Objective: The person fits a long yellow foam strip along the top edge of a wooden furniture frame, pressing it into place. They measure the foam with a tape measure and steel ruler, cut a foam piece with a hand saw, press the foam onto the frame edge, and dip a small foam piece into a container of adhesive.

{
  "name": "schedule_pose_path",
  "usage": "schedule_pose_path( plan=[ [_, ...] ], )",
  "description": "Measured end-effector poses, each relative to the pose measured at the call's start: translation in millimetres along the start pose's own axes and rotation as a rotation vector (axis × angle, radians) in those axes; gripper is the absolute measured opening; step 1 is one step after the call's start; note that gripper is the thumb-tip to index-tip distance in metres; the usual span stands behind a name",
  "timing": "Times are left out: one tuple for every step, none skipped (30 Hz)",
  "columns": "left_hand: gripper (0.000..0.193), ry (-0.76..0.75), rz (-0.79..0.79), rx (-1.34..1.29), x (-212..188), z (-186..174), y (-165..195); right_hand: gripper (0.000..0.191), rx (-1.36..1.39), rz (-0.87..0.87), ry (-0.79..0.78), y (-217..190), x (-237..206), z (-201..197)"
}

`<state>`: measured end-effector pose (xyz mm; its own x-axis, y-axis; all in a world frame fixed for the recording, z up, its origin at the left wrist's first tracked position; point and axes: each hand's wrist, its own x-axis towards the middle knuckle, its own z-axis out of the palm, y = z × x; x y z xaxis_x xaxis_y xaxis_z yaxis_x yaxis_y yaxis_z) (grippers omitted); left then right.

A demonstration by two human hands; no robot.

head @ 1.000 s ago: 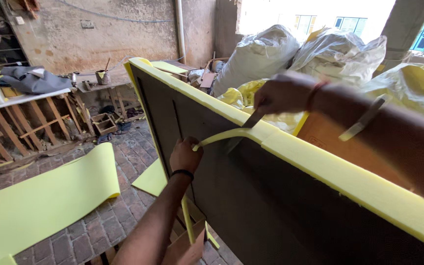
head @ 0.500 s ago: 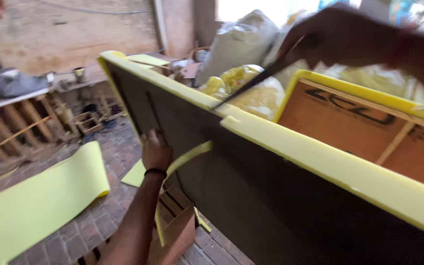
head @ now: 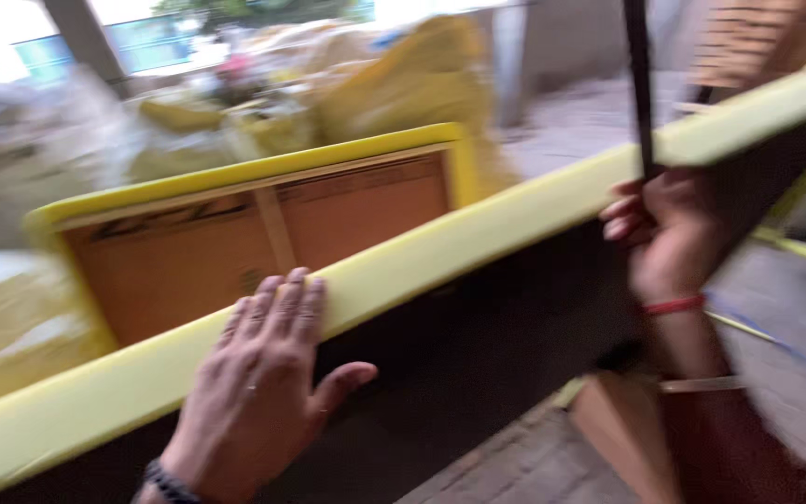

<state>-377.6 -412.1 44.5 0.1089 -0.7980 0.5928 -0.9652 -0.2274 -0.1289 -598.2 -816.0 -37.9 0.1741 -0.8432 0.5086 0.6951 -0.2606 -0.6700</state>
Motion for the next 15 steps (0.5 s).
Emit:
schedule_pose_path(
  plan=[
    [0.094,-0.018,0.004,-0.003,20.3,9.5,20.3,0.017,-0.182,-0.145,-0.086,-2.9,-5.3,-31.7],
    [0.096,-0.026,0.050,-0.020,41.6,20.5,39.7,0.019,-0.156,-0.093,-0.041,-3.2,-3.6,-60.1],
    [0.098,-0.034,0.097,-0.028,62.5,31.1,59.4,0.008,-0.144,-0.039,0.001,0.0,-1.2,-88.4],
    [0.100,-0.043,0.142,-0.035,79.5,41.4,82.7,0.012,-0.128,0.015,0.043,0.1,1.5,-118.3],
    [0.102,-0.044,0.174,-0.029,96.2,57.9,104.1,0.011,-0.137,0.101,0.109,3.8,6.1,-149.6],
    [0.104,-0.043,0.195,-0.022,117.4,69.8,125.9,0.010,-0.145,0.189,0.166,4.6,16.7,-178.0],
    [0.105,-0.041,0.210,-0.014,137.0,80.1,150.0,0.011,-0.156,0.198,0.192,5.9,27.5,-205.5],
    [0.106,-0.010,0.232,-0.007,158.4,95.0,172.5,0.013,-0.168,0.213,0.213,7.7,38.6,-233.4],
    [0.108,0.018,0.248,0.002,182.1,105.7,194.1,0.014,-0.118,0.224,0.194,9.9,52.9,-254.3],
    [0.110,0.043,0.264,0.013,200.9,113.6,215.7,0.015,-0.065,0.237,0.176,14.0,64.6,-274.5],
    [0.108,-0.020,0.217,0.002,218.2,116.8,232.8,0.018,-0.075,0.250,0.208,15.1,71.6,-285.6],
    [0.106,-0.092,0.172,-0.002,244.2,127.0,251.3,0.021,-0.075,0.270,0.244,25.0,81.3,-295.5],
    [0.105,-0.176,0.131,-0.004,263.0,130.8,262.4,0.021,-0.049,0.287,0.264,29.7,83.9,-298.8],
    [0.106,-0.243,0.135,-0.016,282.1,141.2,260.9,0.021,-0.025,0.301,0.292,42.5,88.4,-298.5],
    [0.107,-0.298,0.139,-0.033,288.7,142.8,248.3,0.013,0.000,0.310,0.308,52.5,80.6,-283.9]
  ],
)
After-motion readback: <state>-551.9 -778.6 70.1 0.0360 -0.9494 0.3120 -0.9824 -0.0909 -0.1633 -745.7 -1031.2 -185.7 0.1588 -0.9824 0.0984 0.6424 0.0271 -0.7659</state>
